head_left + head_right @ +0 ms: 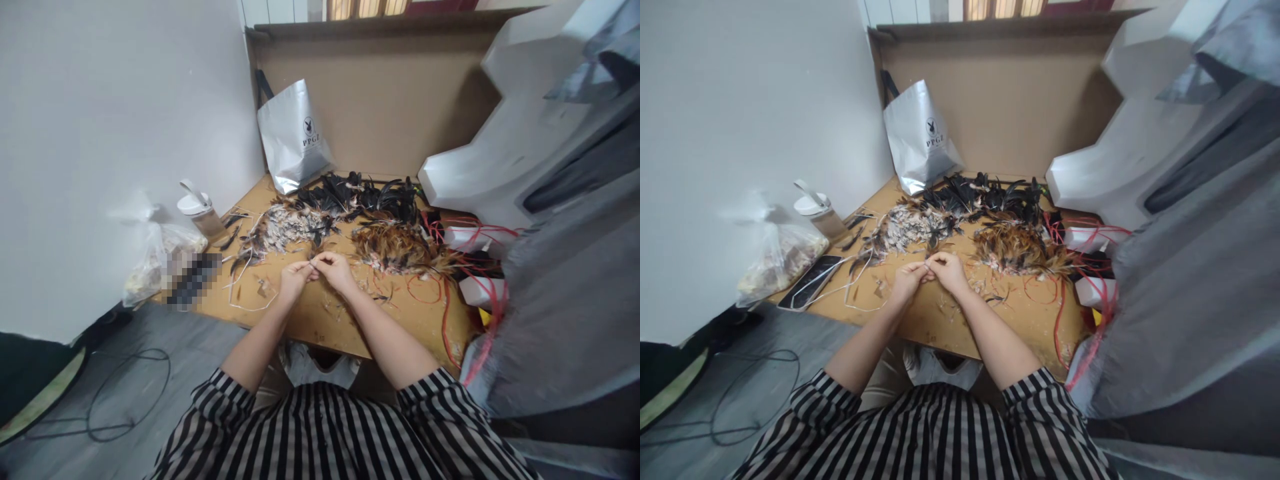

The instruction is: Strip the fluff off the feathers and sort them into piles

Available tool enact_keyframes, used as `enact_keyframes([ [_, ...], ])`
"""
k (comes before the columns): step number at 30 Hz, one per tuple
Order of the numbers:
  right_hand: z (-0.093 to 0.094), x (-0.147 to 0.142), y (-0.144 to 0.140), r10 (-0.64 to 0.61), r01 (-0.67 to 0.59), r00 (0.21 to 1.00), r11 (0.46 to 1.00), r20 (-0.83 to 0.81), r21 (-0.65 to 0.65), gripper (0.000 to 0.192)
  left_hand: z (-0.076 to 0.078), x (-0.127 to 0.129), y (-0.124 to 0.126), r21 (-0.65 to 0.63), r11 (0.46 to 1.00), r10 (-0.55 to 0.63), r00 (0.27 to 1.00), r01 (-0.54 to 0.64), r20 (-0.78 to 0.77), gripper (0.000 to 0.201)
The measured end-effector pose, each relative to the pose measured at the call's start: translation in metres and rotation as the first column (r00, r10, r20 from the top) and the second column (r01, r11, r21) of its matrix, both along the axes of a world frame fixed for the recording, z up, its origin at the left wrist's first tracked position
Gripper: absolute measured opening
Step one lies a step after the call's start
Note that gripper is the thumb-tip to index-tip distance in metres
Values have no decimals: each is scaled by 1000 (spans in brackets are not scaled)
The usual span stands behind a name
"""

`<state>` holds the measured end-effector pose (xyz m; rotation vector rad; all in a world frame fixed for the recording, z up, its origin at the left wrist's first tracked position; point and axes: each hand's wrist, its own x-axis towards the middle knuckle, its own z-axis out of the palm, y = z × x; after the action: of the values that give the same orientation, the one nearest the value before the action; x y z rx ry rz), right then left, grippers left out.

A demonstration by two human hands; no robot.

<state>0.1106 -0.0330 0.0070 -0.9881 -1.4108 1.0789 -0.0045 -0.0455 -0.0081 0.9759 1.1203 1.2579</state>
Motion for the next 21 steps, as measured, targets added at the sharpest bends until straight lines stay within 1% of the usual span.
enact_keyframes([
  [4, 1, 3, 2, -20, 20, 1000, 1000, 2, -8, 14, 6, 5, -2, -23, 1000, -15, 1000, 15, -12, 27],
  [8, 7, 8, 3, -47, 46, 999, 998, -24, -34, 16, 15, 1, -7, -95, 985, -143, 990, 143, 8, 32],
  [10, 11, 11, 3, -78, 75, 996, 996, -48, -58, 16, 19, -7, -10, -142, 969, -202, 979, 203, 18, 37],
  [12, 15, 13, 4, -113, 109, 992, 991, -59, -80, 16, 24, -16, -13, -164, 960, -228, 973, 227, 11, 38],
  [14, 17, 15, 4, -129, 123, 990, 988, -59, -88, 16, 28, -25, -15, -171, 949, -274, 962, 266, -24, 38],
  [17, 18, 15, 4, -119, 114, 991, 990, -59, -83, 18, 33, -33, -18, -155, 935, -335, 939, 320, -82, 37],
  [19, 18, 14, 3, -117, 111, 991, 990, -64, -88, 20, 34, -34, -19, -149, 931, -349, 932, 334, -95, 36],
  [21, 19, 14, 2, -122, 115, 990, 988, -68, -103, 21, 33, -32, -19, -140, 940, -325, 941, 311, -95, 35],
])
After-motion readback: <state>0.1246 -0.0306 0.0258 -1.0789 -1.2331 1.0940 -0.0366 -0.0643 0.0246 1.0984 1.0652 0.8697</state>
